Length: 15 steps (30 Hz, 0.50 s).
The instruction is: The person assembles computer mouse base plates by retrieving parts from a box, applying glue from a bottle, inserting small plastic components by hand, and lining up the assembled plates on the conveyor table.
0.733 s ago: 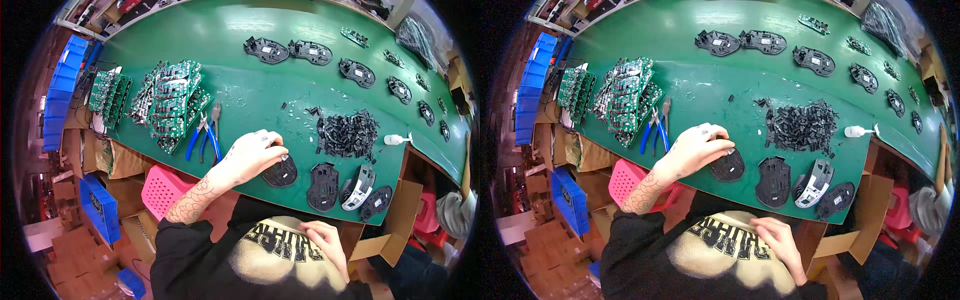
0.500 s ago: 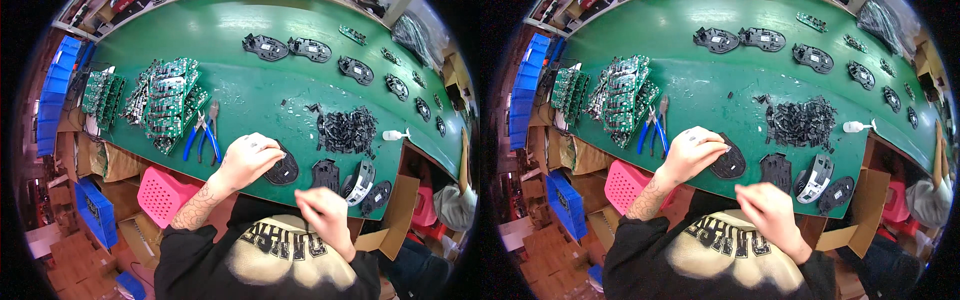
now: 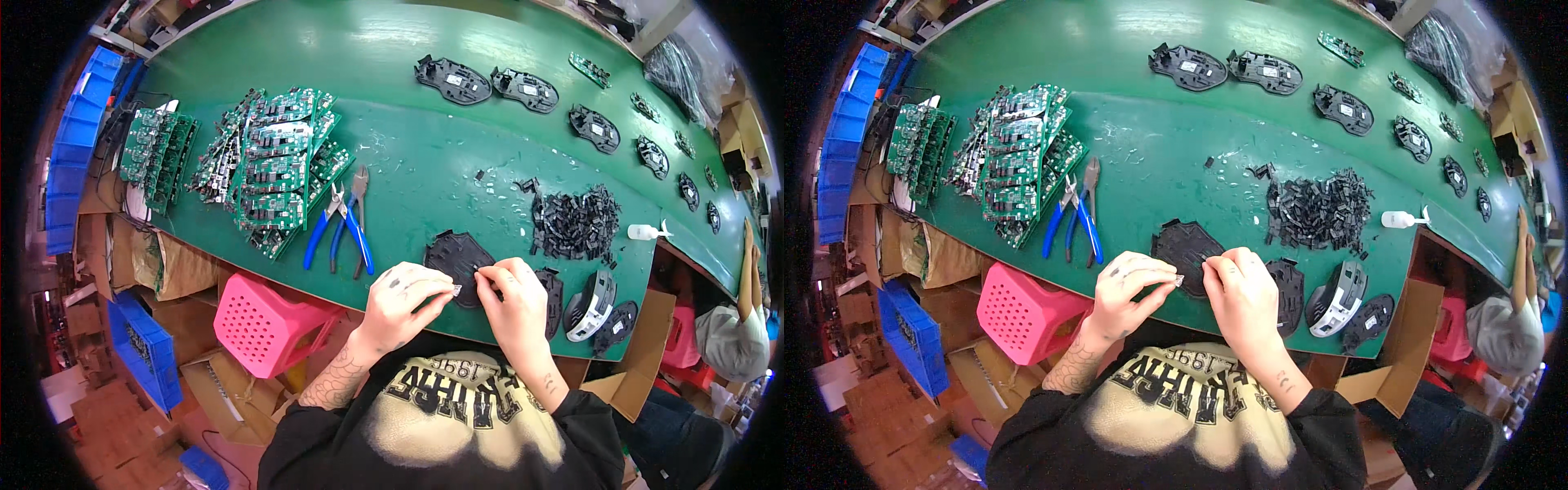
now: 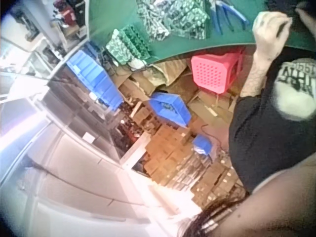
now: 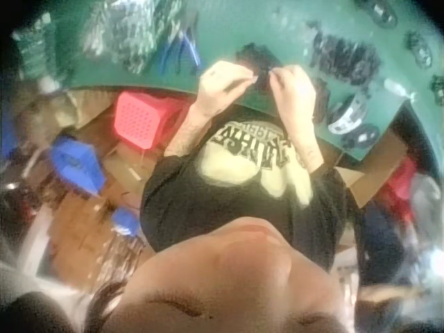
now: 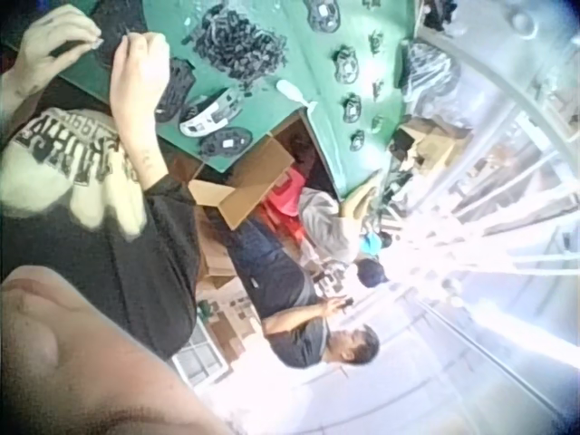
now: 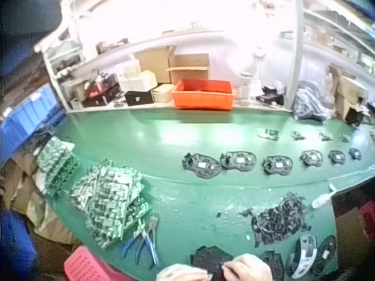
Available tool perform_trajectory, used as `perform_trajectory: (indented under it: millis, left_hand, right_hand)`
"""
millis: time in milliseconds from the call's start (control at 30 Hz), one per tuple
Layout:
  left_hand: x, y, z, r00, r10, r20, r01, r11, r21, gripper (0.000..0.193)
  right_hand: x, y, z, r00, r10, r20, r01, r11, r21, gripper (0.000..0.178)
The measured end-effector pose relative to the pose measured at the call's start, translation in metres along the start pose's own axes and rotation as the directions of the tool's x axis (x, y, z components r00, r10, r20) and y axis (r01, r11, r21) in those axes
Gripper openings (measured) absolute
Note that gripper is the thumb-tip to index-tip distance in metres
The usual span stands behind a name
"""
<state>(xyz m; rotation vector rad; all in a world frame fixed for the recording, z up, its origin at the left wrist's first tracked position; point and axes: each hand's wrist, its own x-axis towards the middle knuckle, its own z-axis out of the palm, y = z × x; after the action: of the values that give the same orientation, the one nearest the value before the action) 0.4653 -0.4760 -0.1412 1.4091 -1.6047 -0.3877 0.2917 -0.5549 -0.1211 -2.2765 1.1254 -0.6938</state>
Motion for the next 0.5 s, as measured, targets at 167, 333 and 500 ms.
perform_trajectory:
  millis: [167,333,500]
  left_hand:
    - [0.005,0.001,0.002,0.999,-0.031,-0.03,0.031,0.999,-0.008,0.019]
    - [0.007,0.001,0.004,1.0,-0.027,-0.016,0.027,0.999,0.037,0.018]
    - [0.01,0.005,0.007,0.999,-0.031,-0.008,0.031,0.998,0.053,0.019]
  right_hand:
    - [0.006,0.002,0.004,1.0,-0.013,-0.014,0.013,1.0,-0.029,0.013]
    - [0.01,0.004,0.002,0.999,-0.037,-0.026,0.035,0.994,-0.103,0.015]
    - [0.014,0.003,-0.002,0.997,-0.072,0.03,0.075,0.99,-0.117,0.013]
